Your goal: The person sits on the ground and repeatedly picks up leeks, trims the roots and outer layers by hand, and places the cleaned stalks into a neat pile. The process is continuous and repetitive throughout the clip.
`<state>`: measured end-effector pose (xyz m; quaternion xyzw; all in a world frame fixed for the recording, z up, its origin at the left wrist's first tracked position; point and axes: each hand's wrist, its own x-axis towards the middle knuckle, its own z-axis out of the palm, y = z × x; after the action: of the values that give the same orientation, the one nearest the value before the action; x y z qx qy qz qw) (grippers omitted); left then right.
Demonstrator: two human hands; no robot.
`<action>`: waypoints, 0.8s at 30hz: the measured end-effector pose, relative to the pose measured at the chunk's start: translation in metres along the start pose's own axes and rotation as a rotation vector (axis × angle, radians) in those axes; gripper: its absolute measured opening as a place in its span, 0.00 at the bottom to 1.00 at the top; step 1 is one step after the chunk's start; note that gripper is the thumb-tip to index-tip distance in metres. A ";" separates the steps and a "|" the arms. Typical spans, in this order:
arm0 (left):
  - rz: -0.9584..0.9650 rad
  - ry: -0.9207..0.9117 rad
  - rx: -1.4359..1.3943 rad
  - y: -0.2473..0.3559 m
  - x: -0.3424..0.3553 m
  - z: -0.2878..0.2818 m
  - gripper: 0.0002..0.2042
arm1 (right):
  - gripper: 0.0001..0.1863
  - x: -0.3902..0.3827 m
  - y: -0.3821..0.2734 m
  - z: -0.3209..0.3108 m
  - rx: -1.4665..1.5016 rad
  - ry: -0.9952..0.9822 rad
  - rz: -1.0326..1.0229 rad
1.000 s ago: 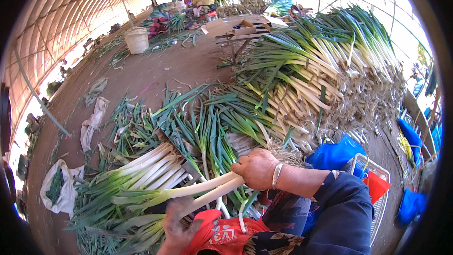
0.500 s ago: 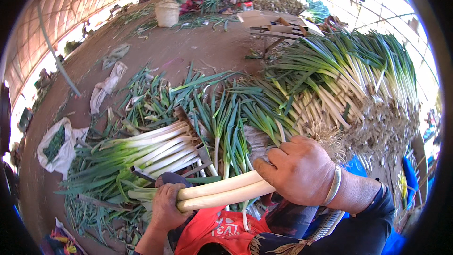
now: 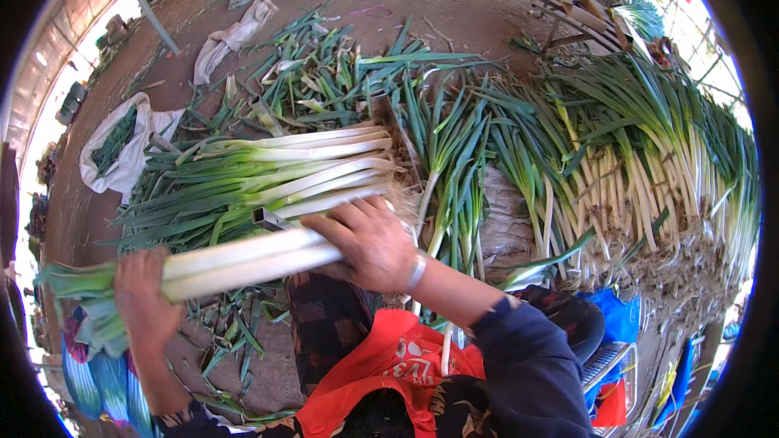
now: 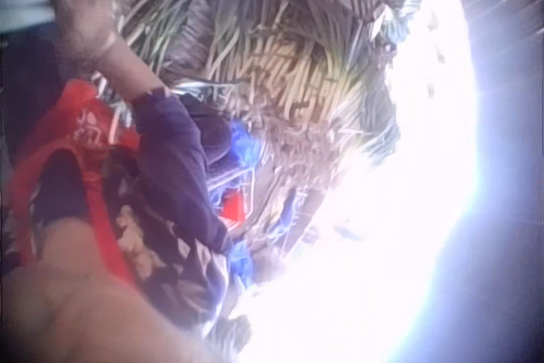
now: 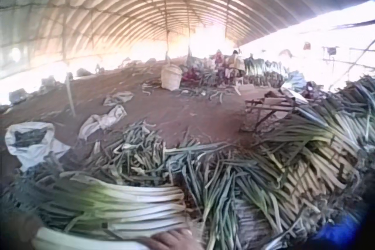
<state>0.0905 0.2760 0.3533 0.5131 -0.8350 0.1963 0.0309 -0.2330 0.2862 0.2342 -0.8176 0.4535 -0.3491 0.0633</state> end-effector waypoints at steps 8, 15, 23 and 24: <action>0.067 -0.037 -0.095 -0.034 0.125 0.121 0.29 | 0.30 0.073 0.118 0.100 -0.124 -0.019 0.180; -0.081 0.084 -0.450 0.033 0.144 0.347 0.20 | 0.39 0.061 0.201 0.151 -0.409 -0.666 0.672; -0.144 0.119 -0.499 0.039 0.159 0.351 0.08 | 0.37 0.082 0.227 0.208 -0.498 -0.402 0.884; -0.141 0.123 -0.490 0.041 0.158 0.352 0.08 | 0.37 0.079 0.226 0.211 -0.497 -0.383 0.871</action>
<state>0.0336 0.0319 0.0566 0.5343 -0.8164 0.0163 0.2185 -0.2311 0.0478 0.0214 -0.5931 0.8001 -0.0169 0.0883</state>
